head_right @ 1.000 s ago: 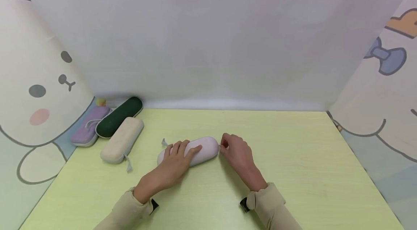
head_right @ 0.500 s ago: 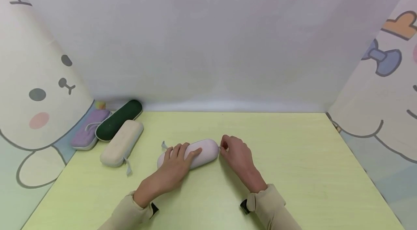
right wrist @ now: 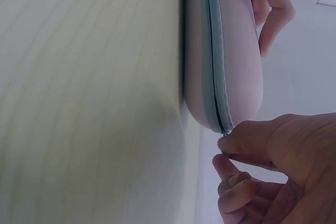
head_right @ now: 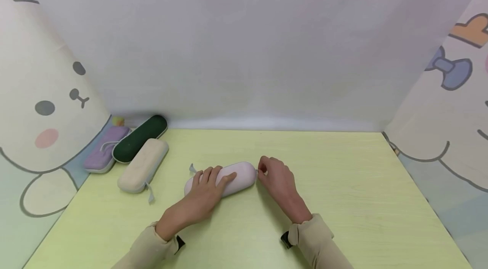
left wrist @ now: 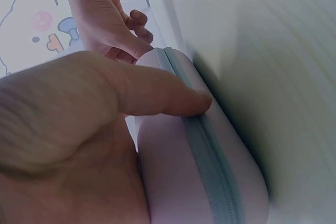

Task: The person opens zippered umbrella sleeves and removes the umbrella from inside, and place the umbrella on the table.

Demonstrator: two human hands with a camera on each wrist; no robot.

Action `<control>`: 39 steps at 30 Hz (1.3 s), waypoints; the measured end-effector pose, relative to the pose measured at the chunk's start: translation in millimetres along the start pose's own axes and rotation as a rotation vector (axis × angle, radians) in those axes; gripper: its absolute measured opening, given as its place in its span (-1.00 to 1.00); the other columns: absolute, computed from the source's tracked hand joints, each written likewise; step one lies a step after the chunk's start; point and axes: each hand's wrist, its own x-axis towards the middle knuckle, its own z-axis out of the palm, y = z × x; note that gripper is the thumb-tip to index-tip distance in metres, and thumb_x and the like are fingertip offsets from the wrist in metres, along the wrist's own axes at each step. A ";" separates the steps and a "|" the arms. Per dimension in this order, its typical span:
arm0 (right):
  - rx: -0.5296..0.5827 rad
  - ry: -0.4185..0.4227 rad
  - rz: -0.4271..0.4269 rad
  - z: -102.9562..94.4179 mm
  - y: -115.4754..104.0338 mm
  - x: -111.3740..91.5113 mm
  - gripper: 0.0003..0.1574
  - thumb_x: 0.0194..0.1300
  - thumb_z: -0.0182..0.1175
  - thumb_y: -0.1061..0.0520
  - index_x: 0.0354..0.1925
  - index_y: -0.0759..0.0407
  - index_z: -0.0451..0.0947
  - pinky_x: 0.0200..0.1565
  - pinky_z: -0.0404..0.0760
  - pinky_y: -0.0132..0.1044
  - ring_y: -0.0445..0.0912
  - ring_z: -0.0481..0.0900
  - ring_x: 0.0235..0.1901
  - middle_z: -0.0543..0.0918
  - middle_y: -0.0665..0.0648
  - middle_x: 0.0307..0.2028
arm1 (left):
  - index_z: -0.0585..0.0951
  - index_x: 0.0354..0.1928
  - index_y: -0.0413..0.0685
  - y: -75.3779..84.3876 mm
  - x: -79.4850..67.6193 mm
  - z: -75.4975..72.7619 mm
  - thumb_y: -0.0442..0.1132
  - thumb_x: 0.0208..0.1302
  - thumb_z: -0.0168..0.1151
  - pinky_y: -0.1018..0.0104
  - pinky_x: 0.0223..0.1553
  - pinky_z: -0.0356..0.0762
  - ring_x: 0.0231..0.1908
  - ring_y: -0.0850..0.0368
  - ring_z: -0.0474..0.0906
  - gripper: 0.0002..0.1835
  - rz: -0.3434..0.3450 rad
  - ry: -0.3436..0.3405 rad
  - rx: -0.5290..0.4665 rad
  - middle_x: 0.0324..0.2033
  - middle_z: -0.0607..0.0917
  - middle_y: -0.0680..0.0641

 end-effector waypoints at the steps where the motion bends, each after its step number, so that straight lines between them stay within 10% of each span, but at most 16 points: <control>1: -0.002 0.002 -0.003 0.1 0.2 0.3 -0.88 0.23 0.30 0.14 -0.40 -0.05 0.55 -0.63 0.33 -0.33 -0.18 0.36 -0.64 0.67 -0.04 -0.37 | 0.25 0.41 0.10 -0.2 0.1 -0.2 -0.52 0.21 0.18 -0.26 0.19 0.29 0.22 -0.30 0.31 -0.25 0.004 0.008 0.000 0.25 0.35 -0.34; 39: -0.061 0.002 -0.055 1.0 -0.5 13.4 -0.92 0.25 0.35 0.11 -0.32 -0.06 0.61 -0.56 0.39 -0.35 -0.19 0.48 -0.53 0.69 -0.03 -0.34 | 0.22 0.43 0.17 -1.3 -1.6 -0.8 -0.47 0.31 0.11 -0.23 0.22 0.29 0.25 -0.24 0.30 -0.30 0.035 -0.027 0.004 0.29 0.32 -0.31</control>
